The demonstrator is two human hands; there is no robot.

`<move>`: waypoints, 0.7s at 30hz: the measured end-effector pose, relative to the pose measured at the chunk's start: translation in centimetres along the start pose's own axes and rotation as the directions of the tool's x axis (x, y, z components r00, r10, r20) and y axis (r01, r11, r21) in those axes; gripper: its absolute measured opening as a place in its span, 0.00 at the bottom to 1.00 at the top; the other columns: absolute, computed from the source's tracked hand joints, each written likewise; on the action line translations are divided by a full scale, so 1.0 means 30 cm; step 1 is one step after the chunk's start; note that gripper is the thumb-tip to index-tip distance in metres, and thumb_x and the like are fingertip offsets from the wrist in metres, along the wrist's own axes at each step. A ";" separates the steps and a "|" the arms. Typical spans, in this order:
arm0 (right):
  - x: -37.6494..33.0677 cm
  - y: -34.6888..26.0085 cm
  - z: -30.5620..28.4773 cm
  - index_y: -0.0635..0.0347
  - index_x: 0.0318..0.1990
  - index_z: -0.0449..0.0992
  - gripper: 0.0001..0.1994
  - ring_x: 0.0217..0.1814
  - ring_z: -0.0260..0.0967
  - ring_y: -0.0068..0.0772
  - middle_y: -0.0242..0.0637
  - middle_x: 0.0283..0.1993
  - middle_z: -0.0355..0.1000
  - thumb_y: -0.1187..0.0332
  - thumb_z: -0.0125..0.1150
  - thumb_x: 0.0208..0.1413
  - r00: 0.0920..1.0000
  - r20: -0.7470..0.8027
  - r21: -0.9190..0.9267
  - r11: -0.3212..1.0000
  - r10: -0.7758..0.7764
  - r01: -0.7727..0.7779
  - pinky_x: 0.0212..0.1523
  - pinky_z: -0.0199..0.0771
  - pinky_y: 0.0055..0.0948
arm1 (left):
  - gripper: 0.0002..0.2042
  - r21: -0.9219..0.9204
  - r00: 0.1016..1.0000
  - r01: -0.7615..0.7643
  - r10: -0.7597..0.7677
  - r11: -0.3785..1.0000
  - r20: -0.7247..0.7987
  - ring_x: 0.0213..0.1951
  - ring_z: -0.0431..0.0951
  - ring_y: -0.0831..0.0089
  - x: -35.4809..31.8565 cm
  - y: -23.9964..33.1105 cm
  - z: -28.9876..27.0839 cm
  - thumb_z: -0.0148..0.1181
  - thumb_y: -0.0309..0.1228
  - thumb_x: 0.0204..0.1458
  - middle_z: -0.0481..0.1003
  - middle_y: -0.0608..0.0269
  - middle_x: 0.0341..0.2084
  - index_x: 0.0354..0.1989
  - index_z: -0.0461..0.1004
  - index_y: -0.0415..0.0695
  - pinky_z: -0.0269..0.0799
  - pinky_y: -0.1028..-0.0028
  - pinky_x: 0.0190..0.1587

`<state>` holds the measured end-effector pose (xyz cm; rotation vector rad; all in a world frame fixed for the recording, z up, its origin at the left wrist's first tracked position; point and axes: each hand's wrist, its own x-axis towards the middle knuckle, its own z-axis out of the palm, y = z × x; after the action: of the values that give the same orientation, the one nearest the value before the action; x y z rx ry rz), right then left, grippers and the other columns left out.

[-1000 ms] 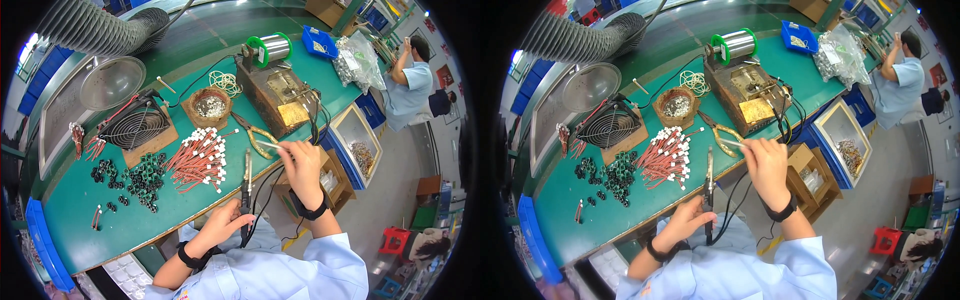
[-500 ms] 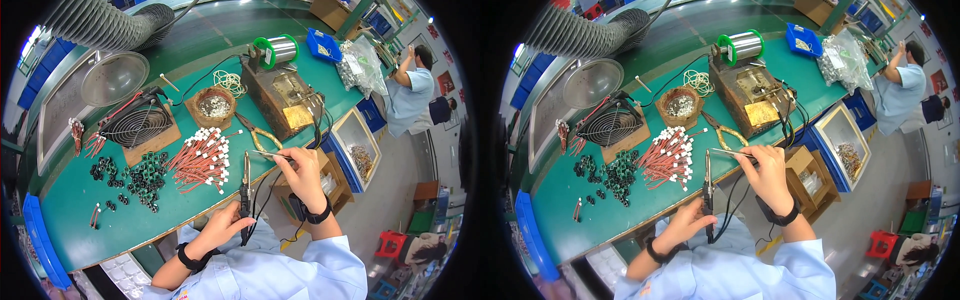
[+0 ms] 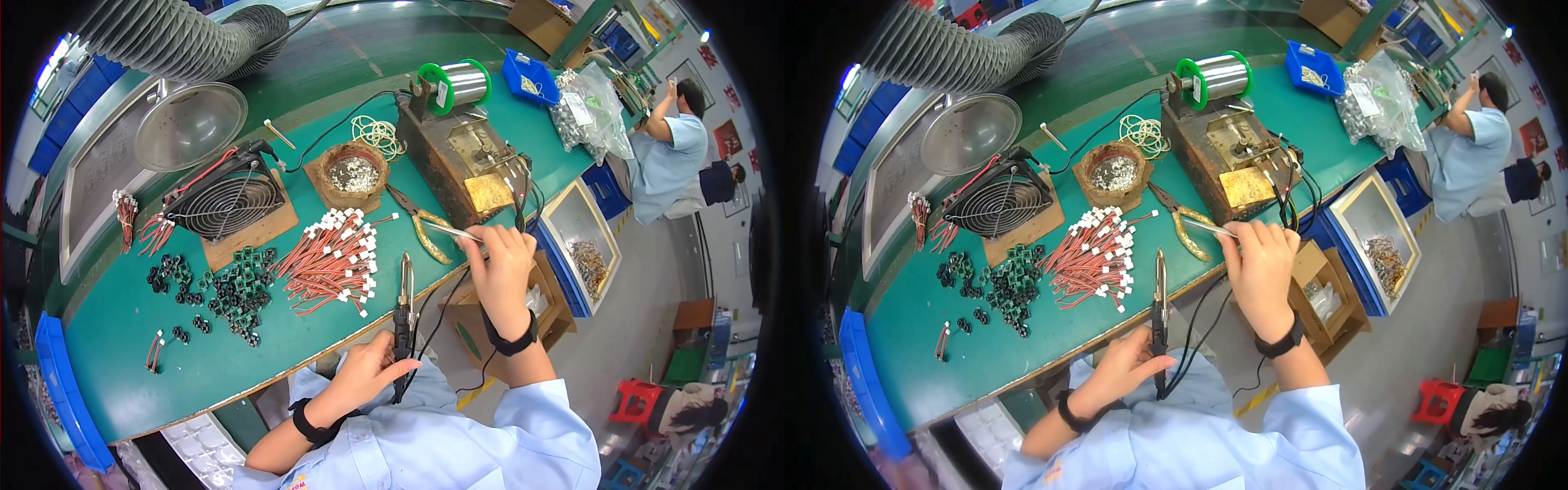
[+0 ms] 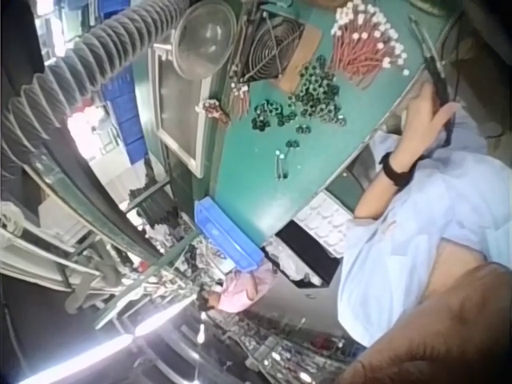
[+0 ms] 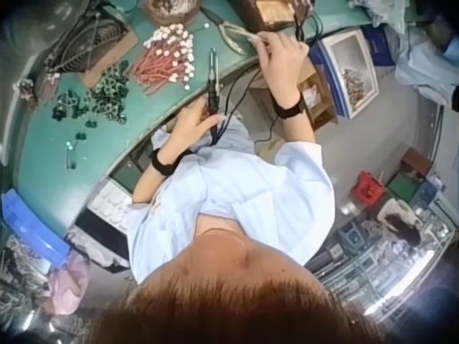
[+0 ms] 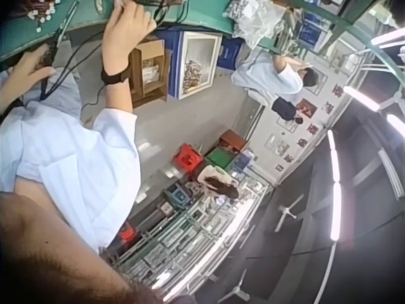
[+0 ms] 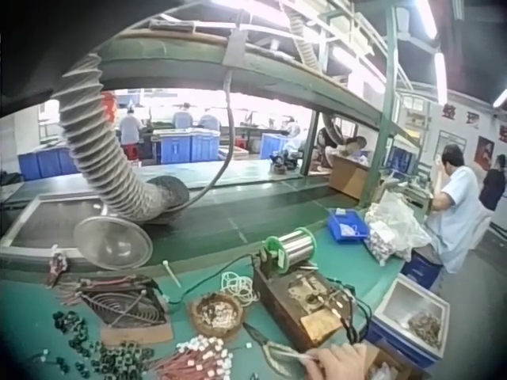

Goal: The person picks up a circuit board and a wire, joins them using a soldering iron, and sets the assembly aside. After repeating this, they gather a bundle of wires and place them on a tray before soldering another circuit board.

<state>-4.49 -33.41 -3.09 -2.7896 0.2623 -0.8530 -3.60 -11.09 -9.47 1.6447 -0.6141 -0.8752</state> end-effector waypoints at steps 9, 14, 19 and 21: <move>0.038 -0.056 -0.093 0.55 0.30 0.73 0.05 0.27 0.60 0.30 0.28 0.22 0.65 0.70 0.63 0.46 0.992 0.056 0.033 0.993 -0.114 0.112 0.35 0.53 0.28 | 0.23 0.269 0.985 -0.021 0.067 0.963 -0.161 0.15 0.72 0.75 0.012 0.061 0.015 0.69 0.41 0.40 0.69 0.60 0.11 0.25 0.61 0.37 0.68 0.77 0.20; 0.057 -0.073 -0.078 0.54 0.29 0.72 0.05 0.27 0.60 0.31 0.28 0.23 0.65 0.70 0.62 0.45 0.960 0.156 -0.068 0.968 -0.230 0.243 0.34 0.54 0.29 | 0.25 0.274 0.979 -0.009 0.064 0.962 -0.193 0.14 0.71 0.73 0.016 0.068 0.028 0.70 0.42 0.39 0.69 0.60 0.10 0.24 0.60 0.37 0.68 0.76 0.20; 0.083 -0.048 -0.057 0.53 0.30 0.72 0.04 0.26 0.60 0.31 0.29 0.23 0.64 0.72 0.61 0.46 0.978 0.054 -0.242 0.947 -0.203 0.210 0.33 0.53 0.29 | 0.22 0.298 0.983 -0.018 0.072 0.954 -0.169 0.15 0.72 0.74 0.010 0.079 0.013 0.68 0.40 0.42 0.69 0.60 0.11 0.25 0.60 0.37 0.68 0.78 0.20; 0.071 -0.054 -0.053 0.55 0.33 0.73 0.07 0.29 0.62 0.33 0.31 0.25 0.66 0.76 0.59 0.45 0.992 -0.013 -0.184 0.976 -0.126 0.121 0.35 0.57 0.30 | 0.19 0.284 0.996 0.045 -0.022 0.958 -0.082 0.19 0.75 0.75 0.002 0.090 -0.010 0.65 0.37 0.46 0.73 0.58 0.16 0.30 0.64 0.35 0.70 0.78 0.24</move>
<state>-3.46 -32.57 -0.25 -2.9941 0.1805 -0.9361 -3.18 -11.61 -6.85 1.9452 -0.6838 -0.7682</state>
